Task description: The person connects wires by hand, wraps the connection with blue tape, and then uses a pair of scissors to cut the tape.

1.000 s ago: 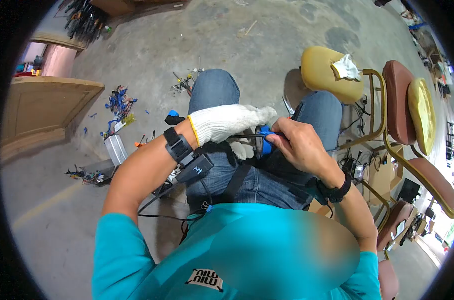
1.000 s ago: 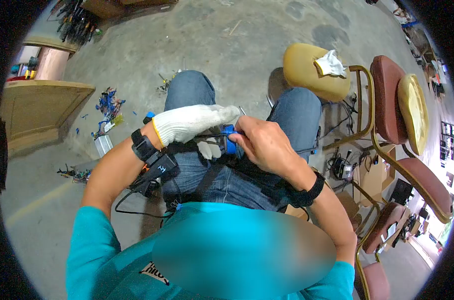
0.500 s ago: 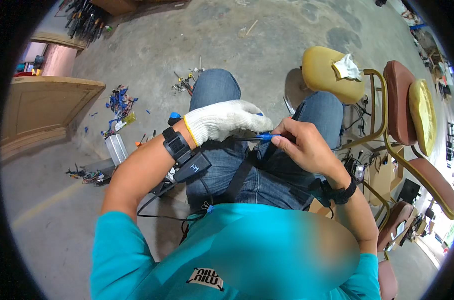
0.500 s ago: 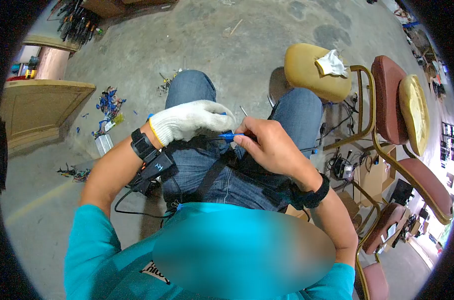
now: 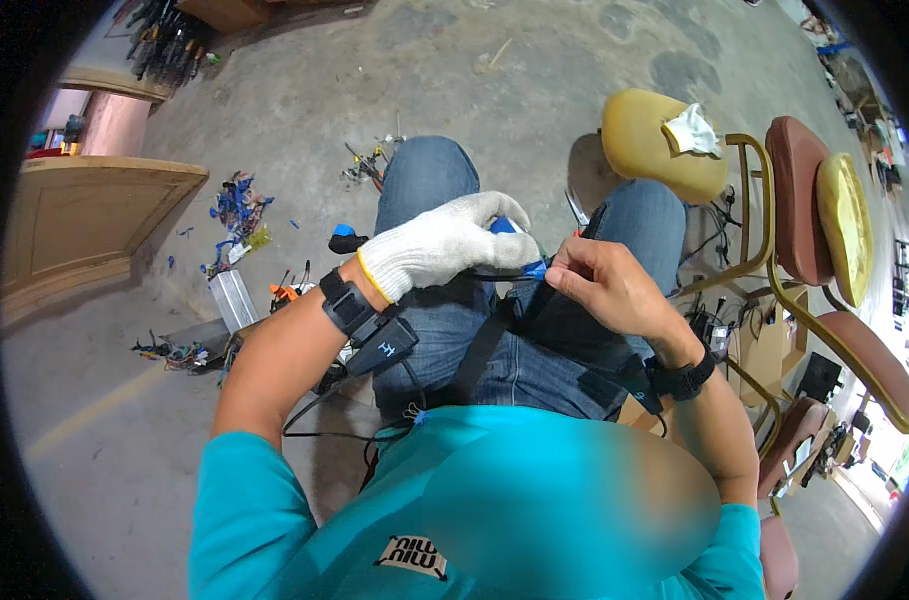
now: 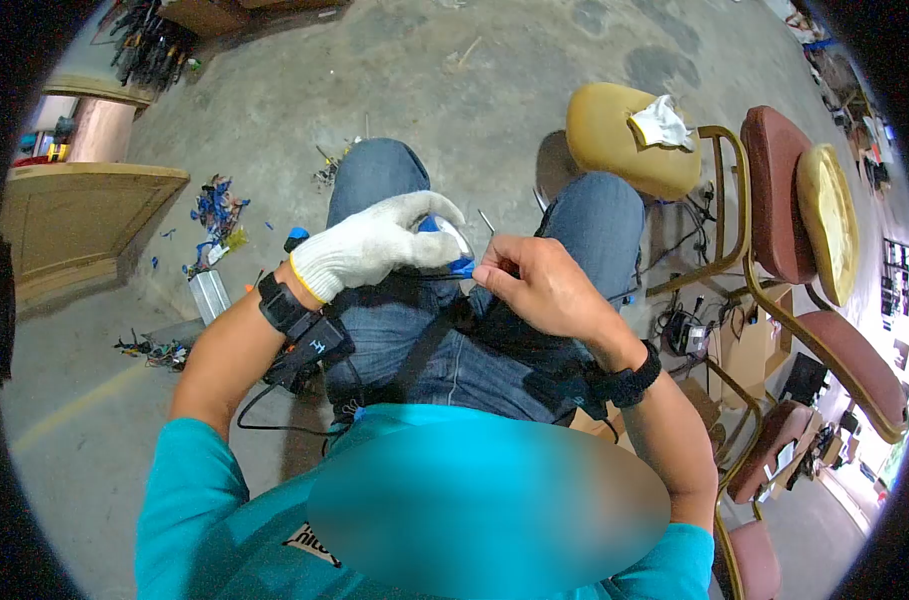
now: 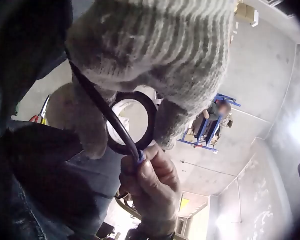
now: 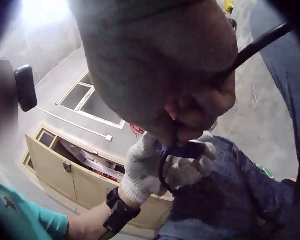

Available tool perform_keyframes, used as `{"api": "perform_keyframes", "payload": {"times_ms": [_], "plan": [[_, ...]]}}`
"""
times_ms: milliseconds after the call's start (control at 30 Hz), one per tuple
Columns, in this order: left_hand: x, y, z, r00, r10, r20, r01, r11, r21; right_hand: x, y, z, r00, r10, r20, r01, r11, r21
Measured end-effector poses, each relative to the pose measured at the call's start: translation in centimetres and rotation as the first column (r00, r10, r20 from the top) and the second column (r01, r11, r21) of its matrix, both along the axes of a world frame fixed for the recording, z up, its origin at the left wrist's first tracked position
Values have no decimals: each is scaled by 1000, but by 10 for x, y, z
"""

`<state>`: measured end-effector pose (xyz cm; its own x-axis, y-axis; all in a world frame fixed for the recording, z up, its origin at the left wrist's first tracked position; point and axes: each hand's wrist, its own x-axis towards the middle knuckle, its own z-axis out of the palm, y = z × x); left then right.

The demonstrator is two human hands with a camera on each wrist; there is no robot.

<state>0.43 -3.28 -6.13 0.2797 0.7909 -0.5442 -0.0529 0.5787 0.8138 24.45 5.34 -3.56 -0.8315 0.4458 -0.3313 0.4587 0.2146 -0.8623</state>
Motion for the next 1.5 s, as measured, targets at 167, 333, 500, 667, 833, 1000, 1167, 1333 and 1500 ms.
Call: {"api": "perform_keyframes", "payload": {"times_ms": [167, 333, 500, 667, 833, 1000, 1167, 1333, 1500], "plan": [[9, -9, 40, 985, 43, -168, 1, 968, 251, -1, 5, -13, 999, -40, 28, 39, 999, 16], [23, -25, 39, 937, 29, -349, 202, 769, 606, 0, 9, -26, 991, -134, 19, 135, 991, -9], [27, -14, 29, 981, 128, -146, -86, 960, 266, -8, 7, -4, 995, -102, -5, 102, 995, 22], [22, -1, 25, 953, -32, -300, 104, 968, 227, -7, 5, -1, 995, -100, -21, 101, 993, 64], [10, 14, 31, 838, -513, -185, 505, 858, -89, -10, -1, 7, 998, -39, -47, 38, 999, -20], [27, -3, 29, 717, -134, -684, 404, 880, 250, -7, 4, 0, 999, -48, 0, 47, 987, -157], [19, -4, 31, 865, -63, -498, 176, 967, 182, -9, 9, 6, 995, -73, 62, 88, 959, -269], [-3, 2, -3, 986, -113, 118, 116, 993, -15, -7, 6, 4, 999, -48, 14, 50, 952, -303], [-8, 5, -30, 969, -224, 106, 216, 973, 82, -9, 6, 12, 997, -53, 49, 65, 952, -299]]}}
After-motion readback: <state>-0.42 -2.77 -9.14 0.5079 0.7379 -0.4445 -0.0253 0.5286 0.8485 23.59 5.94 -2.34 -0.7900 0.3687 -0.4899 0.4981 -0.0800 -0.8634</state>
